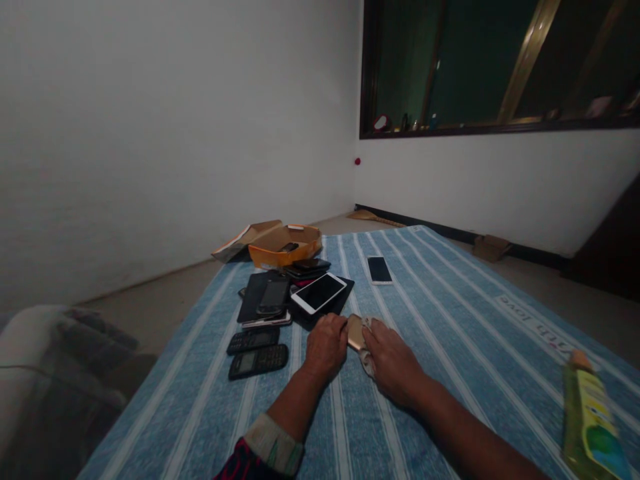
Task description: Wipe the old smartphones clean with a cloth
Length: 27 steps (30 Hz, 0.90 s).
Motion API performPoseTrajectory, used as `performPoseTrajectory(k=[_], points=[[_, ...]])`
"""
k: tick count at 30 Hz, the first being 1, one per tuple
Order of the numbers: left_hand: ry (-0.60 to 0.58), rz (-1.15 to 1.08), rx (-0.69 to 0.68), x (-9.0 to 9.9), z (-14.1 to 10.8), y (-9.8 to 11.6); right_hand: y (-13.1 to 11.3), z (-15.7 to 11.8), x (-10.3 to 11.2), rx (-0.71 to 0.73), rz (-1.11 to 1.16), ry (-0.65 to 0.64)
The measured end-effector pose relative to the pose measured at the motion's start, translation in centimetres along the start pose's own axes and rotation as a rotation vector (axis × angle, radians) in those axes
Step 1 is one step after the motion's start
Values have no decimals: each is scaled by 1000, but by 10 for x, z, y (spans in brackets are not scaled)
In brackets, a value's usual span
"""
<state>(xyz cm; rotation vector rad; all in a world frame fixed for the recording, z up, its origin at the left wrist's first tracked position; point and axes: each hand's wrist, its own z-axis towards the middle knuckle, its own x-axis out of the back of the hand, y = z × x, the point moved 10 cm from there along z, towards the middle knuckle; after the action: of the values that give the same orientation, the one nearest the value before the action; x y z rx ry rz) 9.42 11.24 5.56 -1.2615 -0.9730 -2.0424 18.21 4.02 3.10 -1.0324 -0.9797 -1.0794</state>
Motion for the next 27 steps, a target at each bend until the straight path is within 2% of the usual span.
performPoseTrajectory(k=[7,12,19,27], points=[[4,-5,10,-2,0,-1,16,-54,-5,-1,-90,72],[7,-13,7,0,0,-1,21,-67,-5,-22,-108,51],[7,-24,7,0,0,-1,16,-54,-3,-16,-115,35],[21,-23,6,0,1,-1,2,-6,3,-31,-1,-58]])
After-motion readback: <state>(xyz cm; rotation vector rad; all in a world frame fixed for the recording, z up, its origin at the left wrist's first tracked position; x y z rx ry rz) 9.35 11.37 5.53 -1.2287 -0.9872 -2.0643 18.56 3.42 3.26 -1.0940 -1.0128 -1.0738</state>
